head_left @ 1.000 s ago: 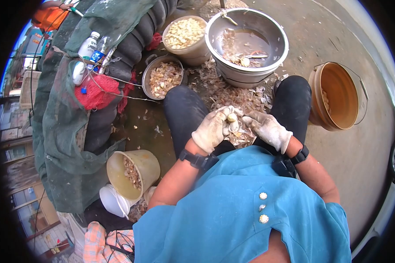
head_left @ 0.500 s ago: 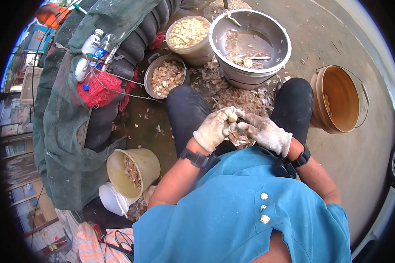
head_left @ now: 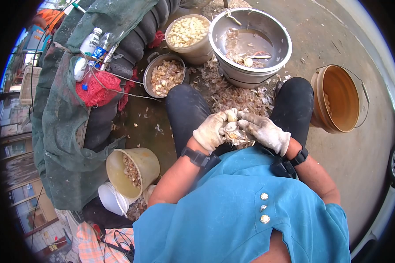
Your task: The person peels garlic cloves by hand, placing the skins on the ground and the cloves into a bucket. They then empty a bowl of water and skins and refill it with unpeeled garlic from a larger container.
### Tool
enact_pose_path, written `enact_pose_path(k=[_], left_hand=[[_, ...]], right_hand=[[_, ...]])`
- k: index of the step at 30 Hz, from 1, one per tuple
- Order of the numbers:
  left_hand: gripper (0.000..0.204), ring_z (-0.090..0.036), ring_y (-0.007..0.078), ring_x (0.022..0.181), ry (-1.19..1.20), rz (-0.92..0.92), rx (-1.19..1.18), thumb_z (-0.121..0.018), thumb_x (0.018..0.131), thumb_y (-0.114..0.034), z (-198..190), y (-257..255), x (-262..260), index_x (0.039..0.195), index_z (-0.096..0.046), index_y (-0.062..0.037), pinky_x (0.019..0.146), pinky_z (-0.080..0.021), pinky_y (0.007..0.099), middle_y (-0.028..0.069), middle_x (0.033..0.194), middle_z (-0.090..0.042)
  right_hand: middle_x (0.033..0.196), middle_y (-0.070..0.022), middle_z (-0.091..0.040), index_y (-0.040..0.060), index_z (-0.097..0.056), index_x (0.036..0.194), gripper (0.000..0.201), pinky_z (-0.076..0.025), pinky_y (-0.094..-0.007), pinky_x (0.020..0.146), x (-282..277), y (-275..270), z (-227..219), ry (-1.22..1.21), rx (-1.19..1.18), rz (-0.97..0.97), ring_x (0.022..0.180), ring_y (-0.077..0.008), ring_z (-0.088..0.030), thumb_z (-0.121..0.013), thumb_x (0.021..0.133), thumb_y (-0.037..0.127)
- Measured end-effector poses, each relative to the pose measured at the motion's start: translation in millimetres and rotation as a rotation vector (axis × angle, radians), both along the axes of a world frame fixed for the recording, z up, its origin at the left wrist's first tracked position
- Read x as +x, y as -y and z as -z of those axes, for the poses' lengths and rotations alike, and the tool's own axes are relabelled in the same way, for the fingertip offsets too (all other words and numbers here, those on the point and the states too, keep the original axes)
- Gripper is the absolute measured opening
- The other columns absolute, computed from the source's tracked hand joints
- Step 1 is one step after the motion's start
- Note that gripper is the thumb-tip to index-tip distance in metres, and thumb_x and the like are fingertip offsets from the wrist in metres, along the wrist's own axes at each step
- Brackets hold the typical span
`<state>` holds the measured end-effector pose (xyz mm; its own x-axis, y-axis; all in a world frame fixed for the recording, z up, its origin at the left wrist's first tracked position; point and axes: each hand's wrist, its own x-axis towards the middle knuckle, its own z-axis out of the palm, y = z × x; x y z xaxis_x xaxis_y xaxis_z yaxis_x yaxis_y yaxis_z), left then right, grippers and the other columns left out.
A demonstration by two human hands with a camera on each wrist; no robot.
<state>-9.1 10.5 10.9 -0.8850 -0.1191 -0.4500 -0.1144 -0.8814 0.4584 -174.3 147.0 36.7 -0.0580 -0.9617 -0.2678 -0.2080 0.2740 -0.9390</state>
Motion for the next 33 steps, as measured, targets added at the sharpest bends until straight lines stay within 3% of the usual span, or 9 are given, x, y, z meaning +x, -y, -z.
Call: enact_pose_path(k=[2, 4, 8, 14, 16, 20, 22, 25, 33], left_hand=[[0.021, -0.059, 0.0097, 0.082, 0.009, 0.003, -0.004, -0.053, 0.097, -0.013, -19.6, -3.6, -3.1, 0.112, -0.055, 0.0012, 0.058, -0.046, 0.0196, 0.0086, 0.118, -0.057], [0.019, -0.06, 0.01, 0.07, 0.065, -0.019, -0.23, -0.046, 0.097, -0.009, -36.2, -7.8, -6.4, 0.1, -0.059, 0.0034, 0.065, -0.052, 0.0207, 0.0089, 0.094, -0.066], [0.034, -0.062, 0.0117, 0.084, -0.019, 0.109, -0.17, -0.063, 0.095, -0.026, 10.2, 4.1, 5.7, 0.116, -0.054, -0.0011, 0.065, -0.049, 0.0198, 0.0082, 0.111, -0.064], [0.039, -0.062, 0.0124, 0.081, -0.027, 0.08, -0.668, -0.064, 0.093, -0.034, 10.7, 0.7, 6.5, 0.115, -0.061, -0.0024, 0.068, -0.049, 0.0249, 0.0052, 0.102, -0.068], [0.039, -0.062, 0.0124, 0.083, 0.12, 0.275, -0.953, -0.064, 0.093, -0.038, -16.1, 3.3, 0.4, 0.11, -0.064, -0.0038, 0.072, -0.05, 0.0267, 0.0039, 0.098, -0.068], [0.043, -0.062, 0.0121, 0.081, 0.011, 0.253, -0.772, -0.062, 0.093, -0.041, 7.4, 1.8, 5.4, 0.115, -0.062, -0.0036, 0.074, -0.049, 0.0255, 0.0029, 0.093, -0.067], [0.04, -0.061, 0.0119, 0.078, -0.005, 0.058, -0.294, -0.058, 0.096, -0.04, 6.2, -4.4, 2.5, 0.116, -0.059, -0.0045, 0.068, -0.049, 0.0259, 0.0026, 0.091, -0.065], [0.04, -0.058, 0.012, 0.076, 0.109, 0.141, -0.035, -0.052, 0.099, -0.045, 23.7, 9.2, 7.4, 0.111, -0.057, -0.0068, 0.06, -0.047, 0.0257, 0.0031, 0.095, -0.063], [0.038, -0.057, 0.011, 0.078, 0.117, -0.096, -0.169, -0.042, 0.104, -0.043, 1.3, 0.3, 1.2, 0.108, -0.056, -0.0083, 0.057, -0.044, 0.0236, 0.0029, 0.1, -0.061]], right_hand=[[0.126, -0.0222, -0.06, 0.0018, -0.049, 0.139, 0.048, -0.045, -0.0373, 0.098, -2.3, -1.5, 4.7, 0.1, 0.024, -0.019, 0.113, -0.035, -0.06, -0.046, 0.101, 0.031], [0.126, -0.0224, -0.06, 0.0022, -0.05, 0.138, 0.046, -0.045, -0.0377, 0.099, -2.0, -1.4, -4.5, 0.135, 0.066, -0.005, 0.113, -0.0352, -0.06, -0.047, 0.101, 0.03], [0.124, -0.0235, -0.061, 0.0039, -0.051, 0.137, 0.043, -0.046, -0.0391, 0.098, 2.7, 0.4, -6.6, -0.041, -0.012, 0.009, 0.114, -0.0359, -0.059, -0.048, 0.1, 0.026], [0.12, -0.0236, -0.062, 0.0038, -0.053, 0.134, 0.042, -0.047, -0.0401, 0.096, 6.7, 5.6, -21.2, -0.138, 0.093, -0.041, 0.113, -0.0369, -0.059, -0.05, 0.1, 0.03], [0.119, -0.0232, -0.062, 0.0037, -0.053, 0.133, 0.043, -0.047, -0.04, 0.095, 6.3, 3.7, -13.5, -0.124, 0.065, -0.056, 0.113, -0.0369, -0.059, -0.05, 0.1, 0.03], [0.119, -0.0224, -0.063, 0.0033, -0.052, 0.135, 0.044, -0.048, -0.0393, 0.094, 6.1, 3.6, -9.9, -0.106, 0.057, -0.074, 0.112, -0.0356, -0.061, -0.05, 0.101, 0.031], [0.119, -0.0218, -0.063, 0.0031, -0.051, 0.136, 0.045, -0.048, -0.0385, 0.094, 8.7, 0.5, -5.5, -0.096, 0.054, -0.034, 0.111, -0.0343, -0.061, -0.05, 0.101, 0.031], [0.12, -0.0206, -0.063, 0.0027, -0.05, 0.137, 0.046, -0.048, -0.0365, 0.096, 8.3, 1.1, -4.5, -0.043, 0.085, 0.0, 0.11, -0.0316, -0.062, -0.049, 0.101, 0.03], [0.115, -0.0178, -0.065, 0.0042, -0.054, 0.135, 0.043, -0.048, -0.0362, 0.094, 3.1, 1.5, -4.5, 0.068, 0.011, -0.014, 0.104, -0.0303, -0.063, -0.045, 0.101, 0.03]])
